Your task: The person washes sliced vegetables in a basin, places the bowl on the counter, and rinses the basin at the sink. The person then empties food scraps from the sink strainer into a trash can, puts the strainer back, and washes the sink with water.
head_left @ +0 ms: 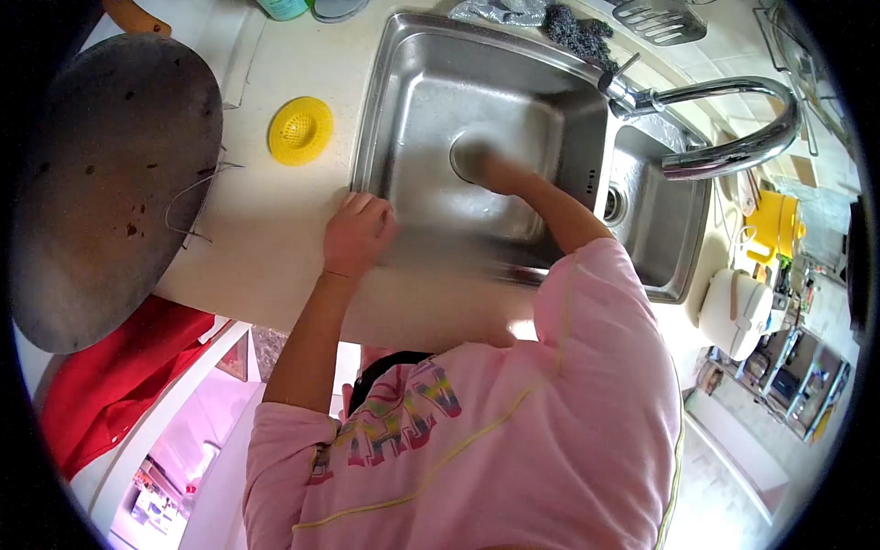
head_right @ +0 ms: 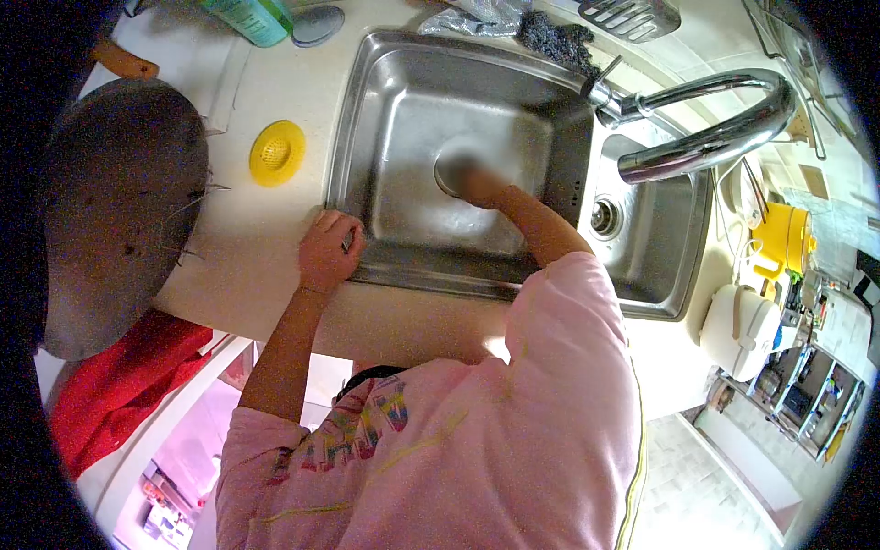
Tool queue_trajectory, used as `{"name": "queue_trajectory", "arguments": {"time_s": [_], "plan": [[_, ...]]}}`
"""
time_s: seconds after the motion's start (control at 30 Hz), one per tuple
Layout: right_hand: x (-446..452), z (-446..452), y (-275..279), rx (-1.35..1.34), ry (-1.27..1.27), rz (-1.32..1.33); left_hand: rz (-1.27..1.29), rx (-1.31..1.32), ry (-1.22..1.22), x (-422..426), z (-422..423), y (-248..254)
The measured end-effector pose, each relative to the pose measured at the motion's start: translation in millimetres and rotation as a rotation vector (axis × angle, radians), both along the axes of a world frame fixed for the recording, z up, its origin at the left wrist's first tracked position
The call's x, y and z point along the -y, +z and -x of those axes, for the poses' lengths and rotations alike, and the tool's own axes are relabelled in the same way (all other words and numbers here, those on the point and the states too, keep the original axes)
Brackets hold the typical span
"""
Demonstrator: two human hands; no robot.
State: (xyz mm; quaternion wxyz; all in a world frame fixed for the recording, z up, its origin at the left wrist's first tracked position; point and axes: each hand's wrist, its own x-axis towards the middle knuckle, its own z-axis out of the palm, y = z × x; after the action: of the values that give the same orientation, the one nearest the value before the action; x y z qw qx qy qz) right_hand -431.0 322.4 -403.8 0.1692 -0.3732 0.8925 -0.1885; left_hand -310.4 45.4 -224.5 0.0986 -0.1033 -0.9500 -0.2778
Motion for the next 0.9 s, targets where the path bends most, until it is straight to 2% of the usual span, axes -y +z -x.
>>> {"name": "queue_trajectory", "arguments": {"time_s": [0.07,0.17,0.27,0.33,0.4,0.6,0.67,0.7,0.73,0.77,0.9], "plan": [[-12,2,-13,0.125,-0.047,0.165,-0.015,0.015,0.014,-4,-2,1],[-14,5,-21,0.094,-0.048,-0.242,-0.029,0.037,0.021,-4,-1,2],[-26,-2,-72,-0.035,-0.147,0.022,-0.019,0.064,0.004,-4,-1,5],[-28,-13,-69,-0.098,-0.170,0.082,-0.002,0.047,-0.008,-8,1,13],[-22,-21,-40,-0.145,-0.151,0.071,0.009,0.046,-0.006,-8,1,16],[-23,-8,94,-0.332,-0.070,0.029,-0.065,0.005,0.015,-12,-1,17],[-34,-4,119,-0.446,-0.068,0.101,-0.048,-0.073,-0.029,-7,-4,12],[-40,-4,125,-0.627,-0.047,0.015,-0.026,-0.136,-0.056,-1,-7,1],[-41,-9,138,-0.624,-0.094,0.017,-0.004,-0.201,-0.085,0,-8,-2],[-43,-14,153,-0.623,-0.144,0.020,-0.048,-0.059,-0.020,0,-11,-4],[-43,-55,217,-0.683,-0.233,-0.019,0.052,-0.069,-0.042,-2,-13,2]]}}
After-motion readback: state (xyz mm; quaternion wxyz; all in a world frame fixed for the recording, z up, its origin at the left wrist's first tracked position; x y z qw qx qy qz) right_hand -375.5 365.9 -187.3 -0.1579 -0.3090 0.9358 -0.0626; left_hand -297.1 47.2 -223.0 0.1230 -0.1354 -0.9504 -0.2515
